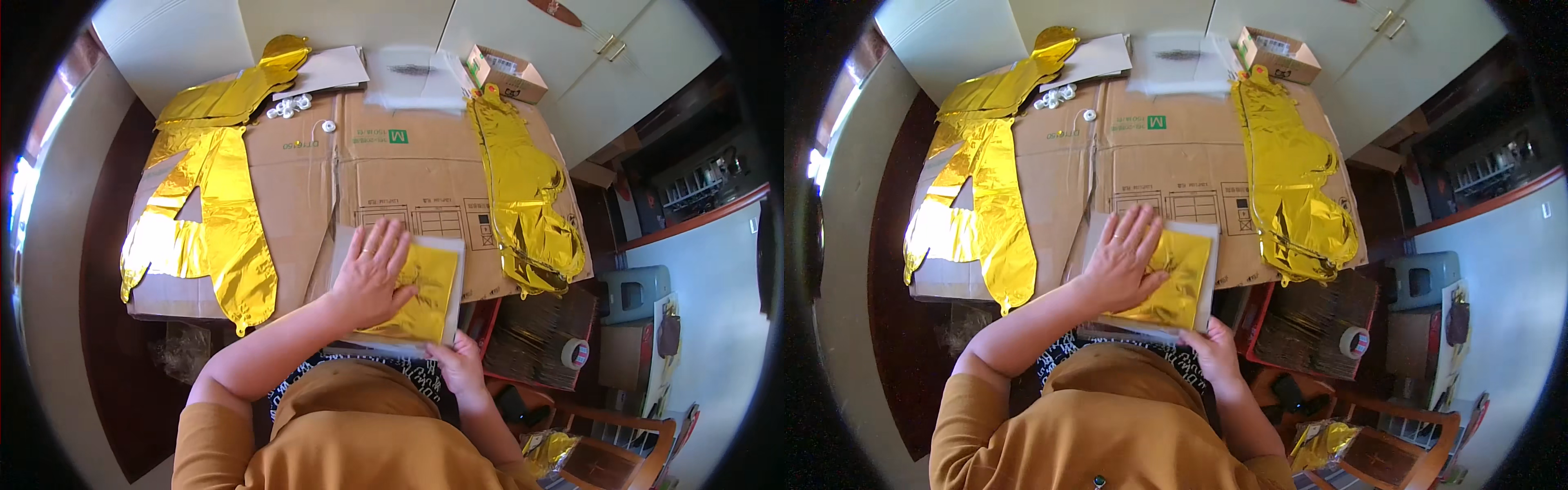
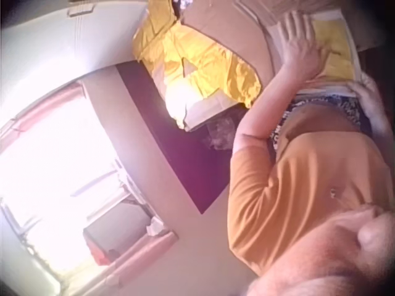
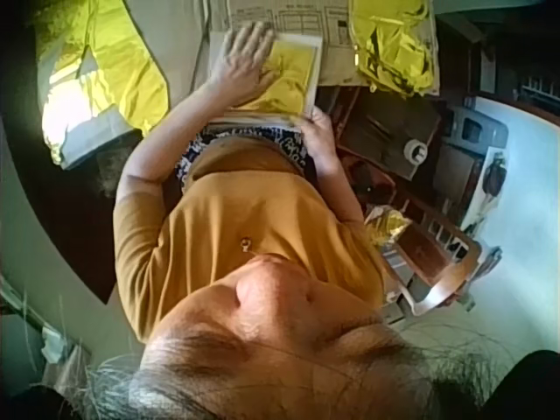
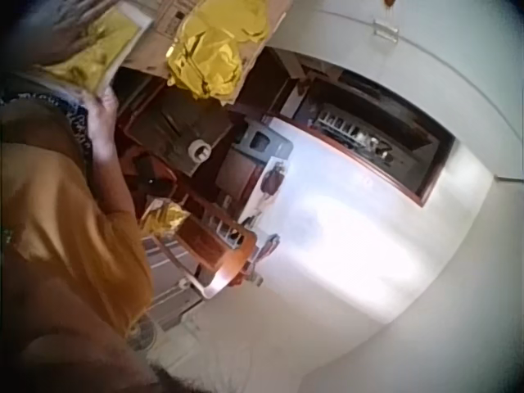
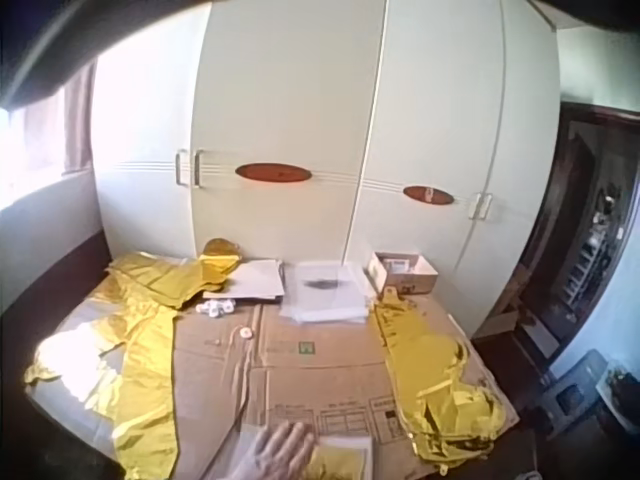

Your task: Folding gold foil material and placing it into plastic sleeves along with cardboard inserts.

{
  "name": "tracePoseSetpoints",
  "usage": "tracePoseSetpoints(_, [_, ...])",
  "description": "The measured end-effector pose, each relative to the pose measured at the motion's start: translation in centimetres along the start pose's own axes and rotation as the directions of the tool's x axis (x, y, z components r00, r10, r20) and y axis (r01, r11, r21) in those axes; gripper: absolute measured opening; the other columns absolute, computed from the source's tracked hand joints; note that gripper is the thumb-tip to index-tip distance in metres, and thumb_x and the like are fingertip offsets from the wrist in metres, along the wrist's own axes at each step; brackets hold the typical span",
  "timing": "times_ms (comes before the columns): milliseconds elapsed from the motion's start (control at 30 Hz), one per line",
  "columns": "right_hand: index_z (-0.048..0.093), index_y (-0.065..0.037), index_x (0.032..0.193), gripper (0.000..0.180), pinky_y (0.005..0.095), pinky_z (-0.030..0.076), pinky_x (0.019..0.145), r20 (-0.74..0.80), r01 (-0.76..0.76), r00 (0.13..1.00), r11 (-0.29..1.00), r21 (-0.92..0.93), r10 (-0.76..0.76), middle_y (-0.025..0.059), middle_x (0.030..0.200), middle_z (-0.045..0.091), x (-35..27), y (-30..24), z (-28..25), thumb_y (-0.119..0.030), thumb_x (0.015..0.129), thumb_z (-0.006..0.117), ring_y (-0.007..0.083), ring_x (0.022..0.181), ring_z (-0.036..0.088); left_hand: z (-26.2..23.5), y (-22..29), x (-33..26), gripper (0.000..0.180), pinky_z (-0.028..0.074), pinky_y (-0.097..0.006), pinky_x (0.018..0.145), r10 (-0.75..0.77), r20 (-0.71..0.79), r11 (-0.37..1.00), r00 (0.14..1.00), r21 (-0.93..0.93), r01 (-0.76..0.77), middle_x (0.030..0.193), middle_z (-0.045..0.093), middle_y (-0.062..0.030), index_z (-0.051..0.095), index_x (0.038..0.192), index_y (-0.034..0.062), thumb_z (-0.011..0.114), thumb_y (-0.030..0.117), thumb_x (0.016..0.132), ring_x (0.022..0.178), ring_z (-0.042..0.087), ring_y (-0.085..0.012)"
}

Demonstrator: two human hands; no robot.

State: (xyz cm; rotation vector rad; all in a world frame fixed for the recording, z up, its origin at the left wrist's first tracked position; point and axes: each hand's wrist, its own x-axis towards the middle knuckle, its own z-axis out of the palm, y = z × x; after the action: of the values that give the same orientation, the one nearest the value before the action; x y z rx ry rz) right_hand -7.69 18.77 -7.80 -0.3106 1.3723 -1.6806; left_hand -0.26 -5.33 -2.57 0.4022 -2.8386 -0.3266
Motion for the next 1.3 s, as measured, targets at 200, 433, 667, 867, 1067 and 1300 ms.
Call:
tracePoseSetpoints(200, [0.069,-0.002,0.111,0.017,0.0279,0.055,0.077,0.103,0.022,0.994,1.000,0.020,-0.024,0.0068,0.101,0.074,-0.4,-0.9,-0.3,-0.009,0.095,0.068,0.0115,0.083,0.067,-1.6,-0.2,0.3,0.079,0.020,-0.059,0.118,0.020,0.142,0.995,0.990,-0.095,-0.006,0.158,0.029,-0.0255,0.040,0.150,0.0077,0.061,0.055,0.090,0.148,0.023,-0.0447])
tracePoseSetpoints(433, [0.069,0.000,0.107,0.017,0.0319,0.055,0.085,0.016,0.016,1.000,0.999,0.040,-0.017,0.0093,0.100,0.074,-0.9,0.3,-1.3,-0.012,0.095,0.069,0.0144,0.087,0.068,-0.9,-0.3,0.0,0.069,0.022,-0.061,0.116,0.063,-0.045,0.992,0.997,0.116,-0.057,0.150,0.041,-0.0261,0.057,0.134,0.0049,0.063,0.056,0.087,0.144,0.031,-0.0461])
tracePoseSetpoints(667, [0.064,0.001,0.111,0.019,0.0354,0.055,0.088,0.019,0.070,0.997,0.970,0.233,-0.076,0.0117,0.099,0.071,-0.9,0.4,-0.6,-0.012,0.097,0.066,0.0193,0.089,0.068,-3.1,-4.3,3.1,0.026,0.051,-0.044,0.091,-0.272,0.035,0.917,0.962,-0.294,0.270,0.113,0.063,-0.0177,0.069,0.102,0.0037,0.069,0.024,0.087,0.109,0.061,-0.0361])
tracePoseSetpoints(867, [0.062,0.000,0.113,0.021,0.0342,0.054,0.084,0.024,0.036,0.999,0.972,0.232,-0.042,0.0120,0.099,0.070,-0.4,-0.1,-0.2,-0.011,0.096,0.066,0.0196,0.088,0.067,-4.5,-5.9,5.0,0.023,0.053,-0.037,0.072,-0.242,0.429,0.801,0.870,-0.418,0.429,0.085,0.070,-0.0102,0.070,0.099,0.0007,0.070,0.021,0.089,0.076,0.065,-0.0241])
tracePoseSetpoints(1067, [0.060,-0.001,0.119,0.024,0.0336,0.056,0.077,-0.007,0.094,0.995,0.898,0.431,-0.100,0.0105,0.105,0.070,-0.8,0.7,-0.2,-0.007,0.096,0.063,0.0186,0.087,0.067,-5.4,-8.1,5.3,0.019,0.046,-0.025,0.062,-0.083,0.698,0.574,0.711,-0.550,0.606,0.077,0.067,0.0019,0.072,0.100,0.0020,0.068,0.019,0.094,0.066,0.056,-0.0069])
tracePoseSetpoints(1300, [0.063,0.000,0.102,0.010,0.0346,0.057,0.081,-0.063,0.069,0.997,0.945,0.321,-0.051,0.0138,0.100,0.070,-1.4,-0.5,1.1,-0.007,0.095,0.066,0.0211,0.086,0.068,-7.3,-7.0,4.7,0.018,0.042,-0.022,0.057,-0.128,0.638,0.566,0.759,-0.582,0.584,0.073,0.066,0.0028,0.074,0.095,0.0024,0.075,0.019,0.088,0.064,0.054,-0.0038])
